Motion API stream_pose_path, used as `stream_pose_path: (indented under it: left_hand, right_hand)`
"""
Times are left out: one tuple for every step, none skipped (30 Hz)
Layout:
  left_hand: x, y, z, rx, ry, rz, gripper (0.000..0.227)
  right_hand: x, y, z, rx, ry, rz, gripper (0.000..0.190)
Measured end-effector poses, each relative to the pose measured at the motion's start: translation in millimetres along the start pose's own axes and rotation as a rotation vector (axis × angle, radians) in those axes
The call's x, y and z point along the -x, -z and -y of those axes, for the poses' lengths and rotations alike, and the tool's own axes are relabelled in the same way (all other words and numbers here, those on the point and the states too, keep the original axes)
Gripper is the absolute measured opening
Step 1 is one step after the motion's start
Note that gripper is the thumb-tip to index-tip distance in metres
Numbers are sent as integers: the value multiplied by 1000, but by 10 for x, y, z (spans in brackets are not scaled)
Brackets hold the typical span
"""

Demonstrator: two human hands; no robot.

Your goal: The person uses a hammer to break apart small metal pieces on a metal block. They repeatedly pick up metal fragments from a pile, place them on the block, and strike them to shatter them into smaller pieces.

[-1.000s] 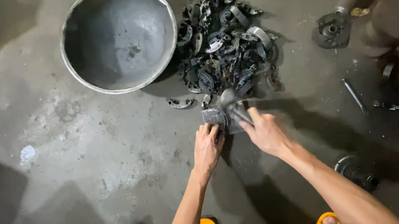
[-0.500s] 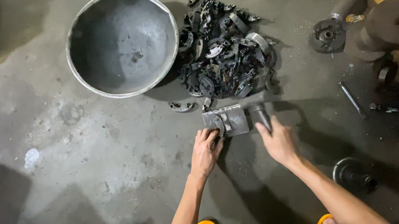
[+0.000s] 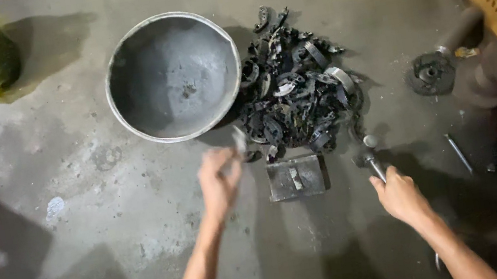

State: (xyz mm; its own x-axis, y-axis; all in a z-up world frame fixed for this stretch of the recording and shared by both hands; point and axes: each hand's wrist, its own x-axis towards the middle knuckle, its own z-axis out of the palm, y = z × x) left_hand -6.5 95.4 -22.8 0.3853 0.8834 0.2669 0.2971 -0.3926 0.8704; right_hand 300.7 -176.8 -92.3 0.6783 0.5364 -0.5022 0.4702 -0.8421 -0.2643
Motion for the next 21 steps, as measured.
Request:
stream_pose_path:
  left_hand:
    - [-259,108,49,-125,-181,-58,22]
    - [-457,156,261,-125,-173,-60,22]
    - [-714,187,464,-446,-53,-25,20]
    - [-969,215,665,-765,73,11,26]
    - [-1049,219,813,-762,75,9,26]
    - [-1125,218,969,-905,106,28,23]
    - [-1178,222,1134,-1050,138,54,21]
    - [-1190,214,1139,-1048,142,58,21]
    - [-1185,214,1151,-1069,135,58,20]
    - [-1173,214,1166,-1090,127,57,19]
    - [-1123,213,940,-1090,133,71,19]
    - [-1077,221,707,-1002,24,25,18]
    - [-1092,235,457,-911,-84,-34,40]
    - [-994,245,441,-911,-80,-35,40]
    - [-886,248,423,-857,-214,9,26]
    - [-772,253,397,-801,-347,53,14]
    - [-605,168,504,-799,-349,52,14]
    - [-437,86,602,-782,-454,146,13]
    - [-282,11,694,-762,-563,239,13]
    - [-198,7,643,-762,-569,237,13]
    - [-115,-12,594,-885,-452,405,33]
  right_hand:
    - [-101,17,-38,126,25,50,42]
    - [9,212,171,133,26,55,42]
    - [89,430,396,129,-25,123,45]
    - [171,647,620,125,-77,192,49]
    - [148,681,632,129,-77,190,49]
    - [120,706,641,134,-87,213,51]
    - [109,710,641,137,-101,241,53]
    - [103,764,685,140,-104,244,53]
    - [121,794,720,140,-106,247,52]
    - [141,816,753,139,-108,251,52]
    - [184,848,787,142,-116,262,52]
    - [236,885,825,119,-116,273,53]
    - [240,959,900,96,-106,275,54]
    - [228,948,885,100,-104,276,54]
    - [229,933,857,97,-91,274,53]
    - [239,922,826,94,-77,272,52]
    - [221,886,802,94,-78,269,52]
    - [211,857,776,76,-82,262,51]
    - [203,831,755,55,-86,253,50]
    - [226,815,757,52,-86,249,50]
    - [237,811,755,55,-88,240,50]
